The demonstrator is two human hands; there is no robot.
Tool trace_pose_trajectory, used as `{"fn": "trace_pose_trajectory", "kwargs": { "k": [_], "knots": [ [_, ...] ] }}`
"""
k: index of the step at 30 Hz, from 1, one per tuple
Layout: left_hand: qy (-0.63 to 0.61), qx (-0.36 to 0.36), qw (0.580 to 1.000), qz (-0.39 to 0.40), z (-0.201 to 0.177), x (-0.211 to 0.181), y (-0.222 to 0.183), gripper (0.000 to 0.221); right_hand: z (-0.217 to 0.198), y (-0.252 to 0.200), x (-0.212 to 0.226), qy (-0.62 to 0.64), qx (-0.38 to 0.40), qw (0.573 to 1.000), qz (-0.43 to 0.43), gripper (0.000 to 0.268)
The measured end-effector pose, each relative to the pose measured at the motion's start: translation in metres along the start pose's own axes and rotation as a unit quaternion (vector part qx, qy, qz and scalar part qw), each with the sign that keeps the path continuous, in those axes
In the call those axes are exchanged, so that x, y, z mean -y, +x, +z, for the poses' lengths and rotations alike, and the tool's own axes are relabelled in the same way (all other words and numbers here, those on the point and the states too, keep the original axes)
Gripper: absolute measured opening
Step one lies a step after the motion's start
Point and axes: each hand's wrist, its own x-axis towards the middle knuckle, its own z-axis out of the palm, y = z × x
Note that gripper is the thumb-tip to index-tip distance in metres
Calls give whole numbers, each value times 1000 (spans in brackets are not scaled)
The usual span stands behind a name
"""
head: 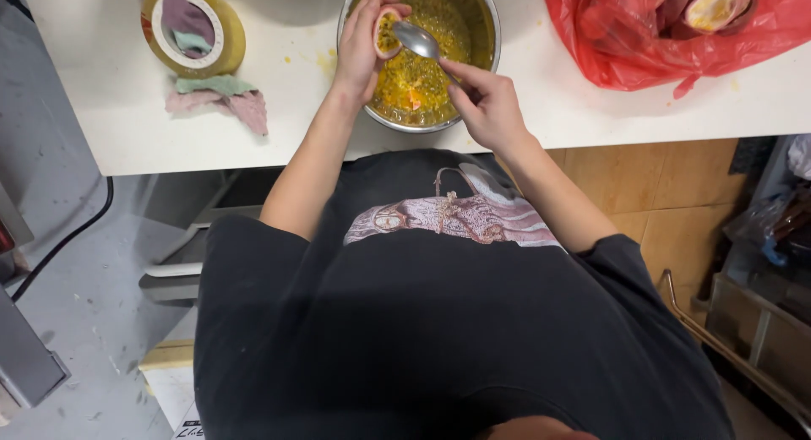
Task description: Scooping pulp from halved passion fruit into a metal bowl using a spoon.
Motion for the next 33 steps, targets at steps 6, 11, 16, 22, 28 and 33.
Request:
{"fn": "trace_pose_trajectory", "kwargs": {
  "k": [6,11,16,22,28,33],
  "knots": [
    [55,37,998,10,1,9,-2,31,0,9,-6,-14,10,1000,-21,35],
    [164,44,985,5,6,-3,5,31,-10,21,7,-75,29,996,-27,33],
    [192,107,975,19,-1,9,16,30,-14,22,5,-98,97,990,-27,33],
    [225,130,962,82,-14,15,27,31,-15,15,23,-152,96,983,-23,31],
    [267,84,957,80,-15,16,26,35,-17,6,22,-141,74,986,-53,34],
    [240,94,963,79,-5,23,28,37,-15,19,1,-186,-1,973,-140,32]
  ]
}}
